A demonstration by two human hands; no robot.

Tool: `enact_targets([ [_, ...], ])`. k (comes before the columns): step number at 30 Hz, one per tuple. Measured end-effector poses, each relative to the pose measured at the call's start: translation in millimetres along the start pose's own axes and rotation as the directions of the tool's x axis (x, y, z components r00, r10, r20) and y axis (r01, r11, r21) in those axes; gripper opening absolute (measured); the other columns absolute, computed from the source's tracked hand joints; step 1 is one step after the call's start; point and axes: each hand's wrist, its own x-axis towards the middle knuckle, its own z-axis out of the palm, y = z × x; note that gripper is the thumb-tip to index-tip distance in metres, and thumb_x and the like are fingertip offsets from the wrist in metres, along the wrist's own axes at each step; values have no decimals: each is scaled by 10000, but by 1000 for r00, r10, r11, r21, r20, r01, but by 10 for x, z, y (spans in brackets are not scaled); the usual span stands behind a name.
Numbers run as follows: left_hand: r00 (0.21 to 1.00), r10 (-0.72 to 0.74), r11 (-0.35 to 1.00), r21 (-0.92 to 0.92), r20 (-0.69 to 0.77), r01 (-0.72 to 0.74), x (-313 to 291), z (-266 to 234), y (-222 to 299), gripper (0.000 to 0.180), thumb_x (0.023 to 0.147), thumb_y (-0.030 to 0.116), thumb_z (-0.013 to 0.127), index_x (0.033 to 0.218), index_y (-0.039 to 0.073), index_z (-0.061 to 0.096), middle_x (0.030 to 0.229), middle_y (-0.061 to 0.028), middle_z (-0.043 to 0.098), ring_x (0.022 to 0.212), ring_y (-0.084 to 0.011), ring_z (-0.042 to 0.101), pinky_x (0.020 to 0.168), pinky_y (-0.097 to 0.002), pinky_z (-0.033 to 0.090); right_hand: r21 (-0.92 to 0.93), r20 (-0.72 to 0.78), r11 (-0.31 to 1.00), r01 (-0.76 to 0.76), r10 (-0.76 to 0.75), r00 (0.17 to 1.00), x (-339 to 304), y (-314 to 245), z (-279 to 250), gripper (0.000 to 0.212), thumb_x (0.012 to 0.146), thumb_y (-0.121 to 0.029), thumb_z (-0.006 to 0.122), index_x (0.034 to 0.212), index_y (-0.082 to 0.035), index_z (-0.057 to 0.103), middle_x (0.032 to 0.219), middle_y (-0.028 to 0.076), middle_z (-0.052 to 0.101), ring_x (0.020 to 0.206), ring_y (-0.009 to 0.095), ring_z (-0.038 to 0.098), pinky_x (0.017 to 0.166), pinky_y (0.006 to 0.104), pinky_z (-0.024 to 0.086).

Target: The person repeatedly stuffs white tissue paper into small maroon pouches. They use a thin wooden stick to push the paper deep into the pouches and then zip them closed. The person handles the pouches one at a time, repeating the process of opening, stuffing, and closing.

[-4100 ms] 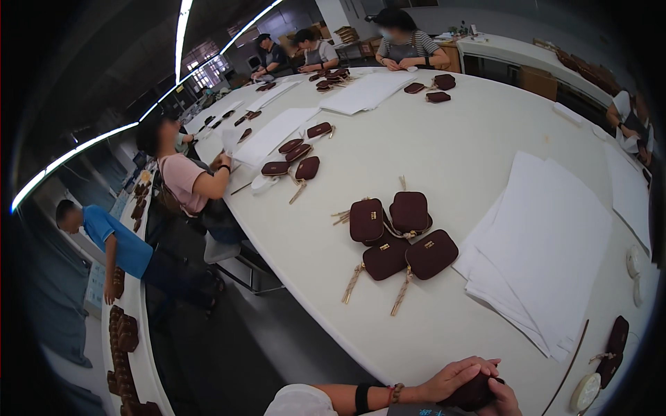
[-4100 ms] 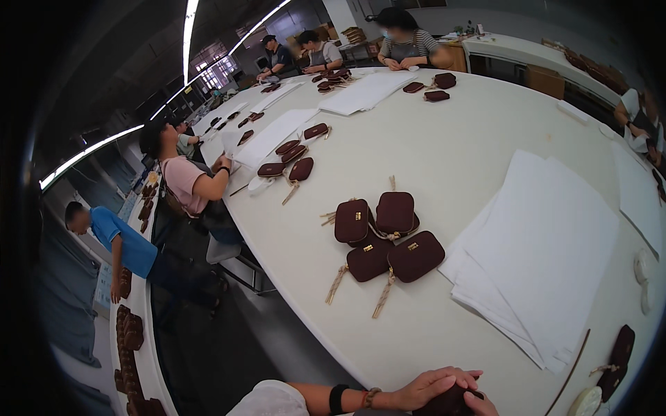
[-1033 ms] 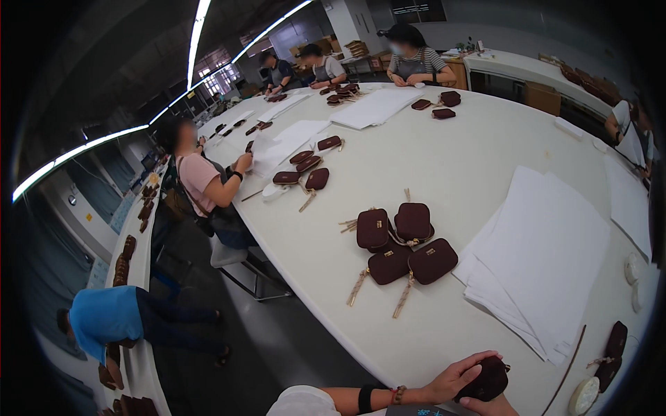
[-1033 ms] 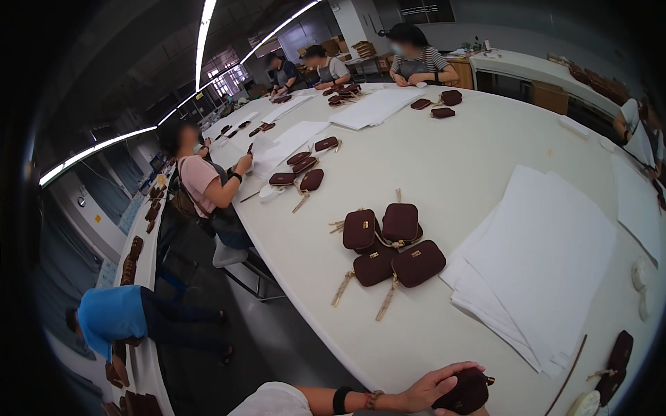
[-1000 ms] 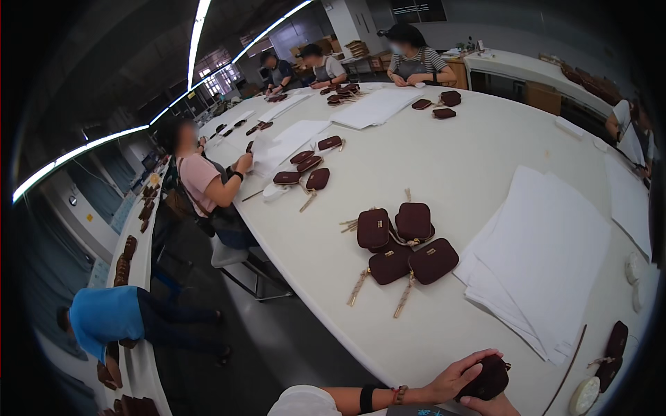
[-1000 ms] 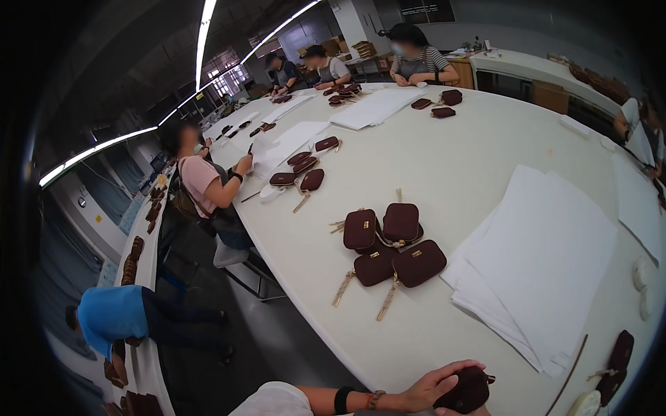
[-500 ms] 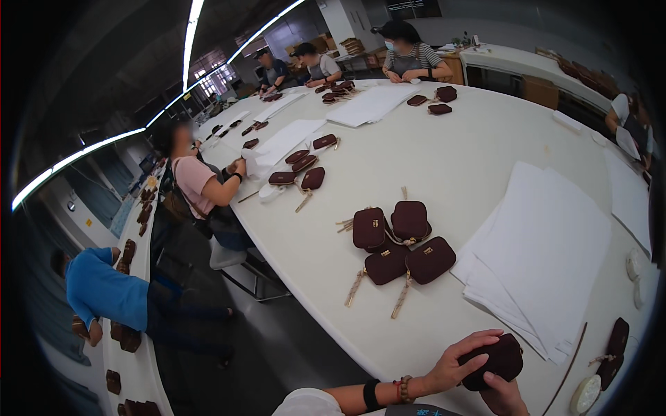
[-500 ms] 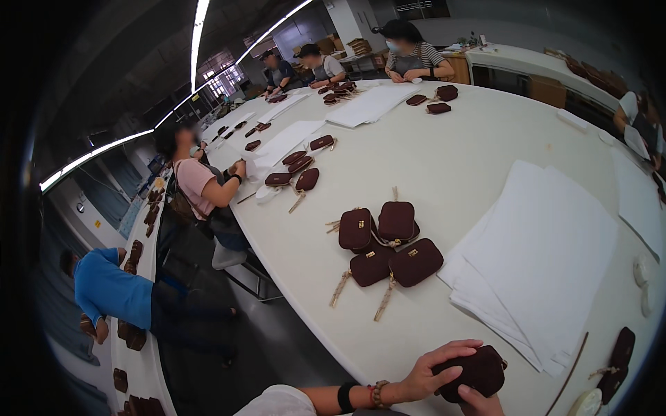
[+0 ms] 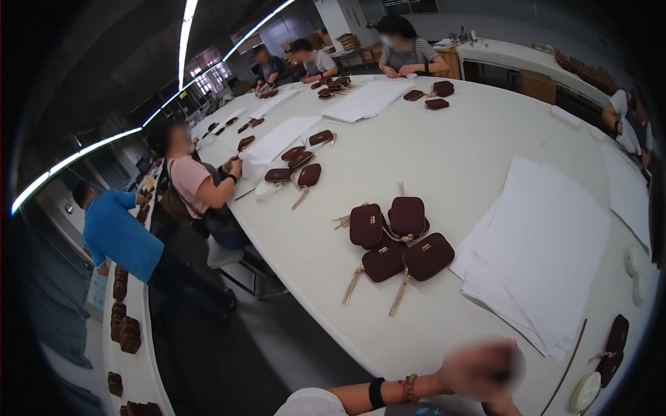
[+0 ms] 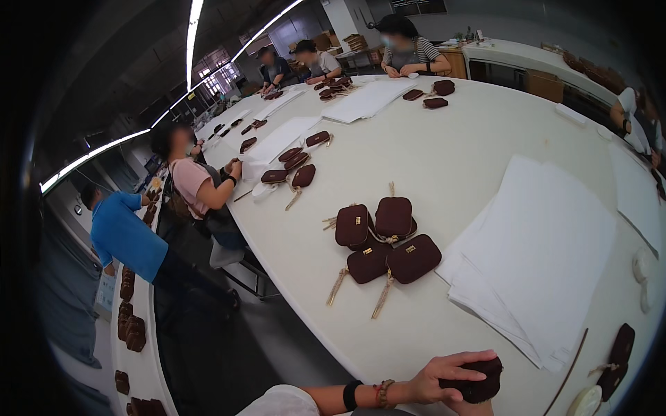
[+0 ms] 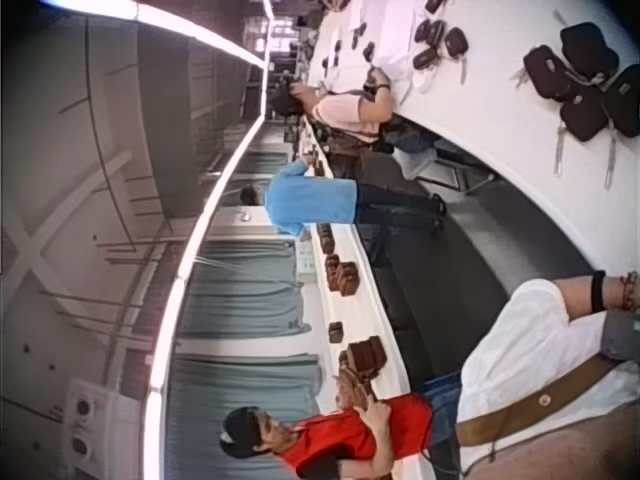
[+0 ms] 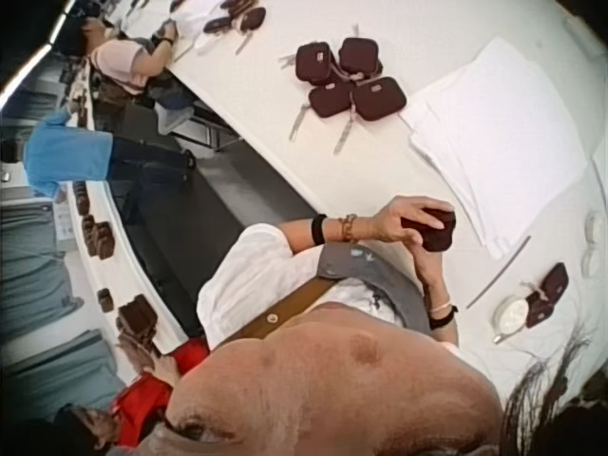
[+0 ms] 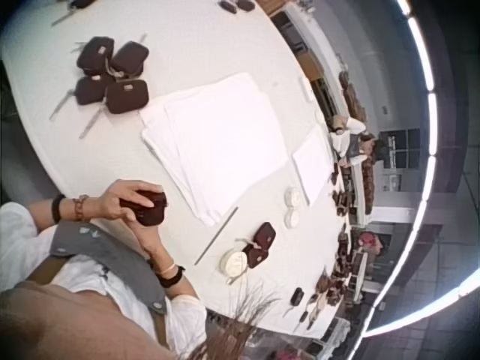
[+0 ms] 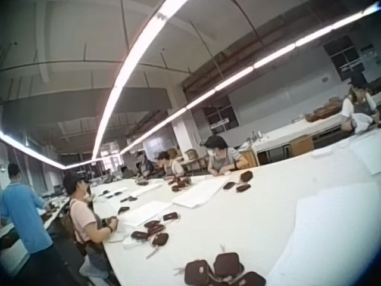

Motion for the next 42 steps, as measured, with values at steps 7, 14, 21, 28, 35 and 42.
enact_targets([
  [7, 994, -83, 993, -84, -67, 78, 164, -102, -2, 374, 945, 342, 574, 1154, 48, 672, 1458, -188, 414, 1382, -340, 349, 1118, -452, 297, 83, -94, 995, 45, -37, 995, 93, -107, 23, 428, 915, -209, 655, 1273, -23, 513, 1192, 72, 576, 1092, 198, 560, 924, 333, 462],
  [14, 980, -195, 962, -189, 34, 198, 252, -84, 191, 431, 1027, 334, 404, 1308, 41, 551, 1482, -135, 396, 1441, -276, 232, 1149, -428, 232, -171, -183, 974, 150, -181, 966, -56, -94, 143, 351, 912, -160, 640, 1211, 6, 562, 1129, 109, 615, 1015, 212, 590, 878, 339, 483],
  [21, 958, -280, 887, -363, 65, 284, 72, 47, 82, 445, 1017, 303, 441, 1386, 57, 463, 1492, -119, 369, 1384, -242, 327, 1130, -392, 276, -12, -41, 1000, 2, -2, 999, -58, 9, 1, 356, 893, -160, 664, 1202, -16, 562, 1094, 101, 603, 1024, 194, 586, 847, 323, 497],
  [28, 962, -273, 937, -218, 24, 272, 138, 7, 71, 449, 1009, 282, 464, 1401, 62, 448, 1486, -105, 376, 1322, -205, 405, 1109, -365, 315, 453, 44, 887, -89, 78, 996, 0, 61, 4, 537, 875, -117, 667, 1348, -65, 419, 1204, 77, 549, 1123, 223, 550, 955, 398, 474],
  [35, 832, -553, 748, -413, 46, 520, 173, -45, 214, 561, 1036, 426, 337, 1464, 65, 342, 1362, -70, 491, 1199, -140, 494, 1016, -282, 400, 430, -27, 897, 98, -96, 995, 15, -307, 14, 574, 827, -212, 677, 1315, -23, 441, 1152, 110, 585, 985, 255, 610, 881, 386, 494],
  [42, 735, -669, 644, -411, 106, 645, 65, -73, 112, 580, 1037, 454, 290, 1458, 60, 352, 1301, -58, 523, 1070, -114, 518, 913, -262, 430, 597, -112, 790, 142, -93, 989, -10, -174, -123, 644, 768, -208, 653, 1340, -31, 415, 1216, 136, 570, 1147, 294, 561, 961, 438, 474],
])
